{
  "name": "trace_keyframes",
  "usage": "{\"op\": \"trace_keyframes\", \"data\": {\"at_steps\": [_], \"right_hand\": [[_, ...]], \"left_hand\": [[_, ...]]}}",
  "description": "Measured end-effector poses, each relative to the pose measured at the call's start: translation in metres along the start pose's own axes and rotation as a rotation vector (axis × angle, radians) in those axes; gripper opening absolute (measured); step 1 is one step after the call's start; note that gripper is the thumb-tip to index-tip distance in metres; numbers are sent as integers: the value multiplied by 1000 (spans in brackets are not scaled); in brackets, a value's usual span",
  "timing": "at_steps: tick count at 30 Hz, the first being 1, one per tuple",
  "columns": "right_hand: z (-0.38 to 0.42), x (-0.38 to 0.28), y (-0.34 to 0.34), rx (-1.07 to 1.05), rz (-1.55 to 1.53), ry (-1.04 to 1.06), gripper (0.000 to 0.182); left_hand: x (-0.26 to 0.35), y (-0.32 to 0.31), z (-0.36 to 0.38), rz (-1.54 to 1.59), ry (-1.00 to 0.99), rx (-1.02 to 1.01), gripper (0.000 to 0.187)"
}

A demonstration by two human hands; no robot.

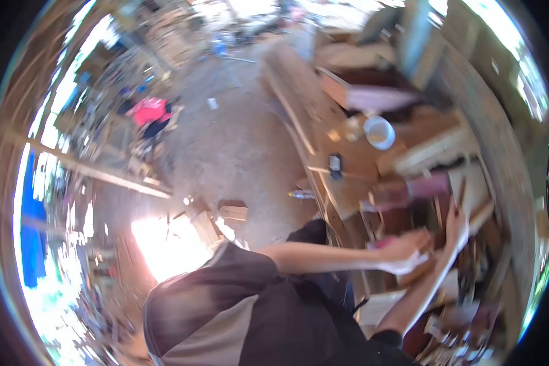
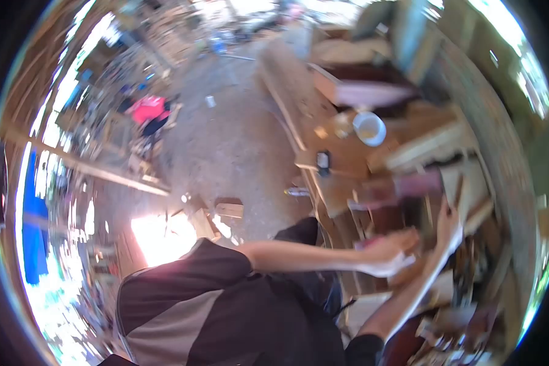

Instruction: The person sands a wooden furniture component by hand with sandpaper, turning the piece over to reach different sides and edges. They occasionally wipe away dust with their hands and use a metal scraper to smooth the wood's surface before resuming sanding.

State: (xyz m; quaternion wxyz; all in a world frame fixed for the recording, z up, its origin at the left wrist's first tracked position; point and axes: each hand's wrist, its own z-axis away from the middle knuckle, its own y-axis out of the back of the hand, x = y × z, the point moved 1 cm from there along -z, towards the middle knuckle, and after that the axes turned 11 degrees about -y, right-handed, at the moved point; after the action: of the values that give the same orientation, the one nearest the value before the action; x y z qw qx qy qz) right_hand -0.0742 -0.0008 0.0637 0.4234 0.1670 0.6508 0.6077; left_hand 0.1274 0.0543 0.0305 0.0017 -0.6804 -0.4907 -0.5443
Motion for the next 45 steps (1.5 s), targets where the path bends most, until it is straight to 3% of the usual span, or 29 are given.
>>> {"op": "trace_keyframes", "data": {"at_steps": [1, 3, 4, 11, 12, 16, 22, 25, 38, 45], "right_hand": [[-2, 4, -3, -16, -51, 43, 75], [-22, 19, -17, -32, -32, 83, 79], [-23, 21, -16, -2, -49, 105, 72], [-30, 20, -10, 20, 19, 117, 77], [-29, 25, -18, 236, 11, 185, 81], [-61, 54, -49, 428, -20, 330, 84], [-57, 48, -46, 321, -11, 247, 84], [-41, 36, -31, 251, 40, 191, 87], [-23, 28, -21, 306, 35, 189, 85], [-38, 33, -27, 263, 85, 153, 78]], "left_hand": [[-10, -13, -15, 58, -32, -10, 46], [-22, -20, -39, 242, 142, -49, 47], [-25, -22, -41, 191, 130, -50, 46], [-22, -8, -17, 73, 224, -108, 46], [-22, -4, -9, 53, 205, -95, 47], [-31, 1, -1, 37, 214, -141, 49], [-33, -7, 3, 15, 153, -27, 47], [-34, -6, 1, 19, 175, -67, 49], [-30, -4, 5, 52, 202, -55, 54], [-27, 1, -17, 108, 223, -86, 38]]}}
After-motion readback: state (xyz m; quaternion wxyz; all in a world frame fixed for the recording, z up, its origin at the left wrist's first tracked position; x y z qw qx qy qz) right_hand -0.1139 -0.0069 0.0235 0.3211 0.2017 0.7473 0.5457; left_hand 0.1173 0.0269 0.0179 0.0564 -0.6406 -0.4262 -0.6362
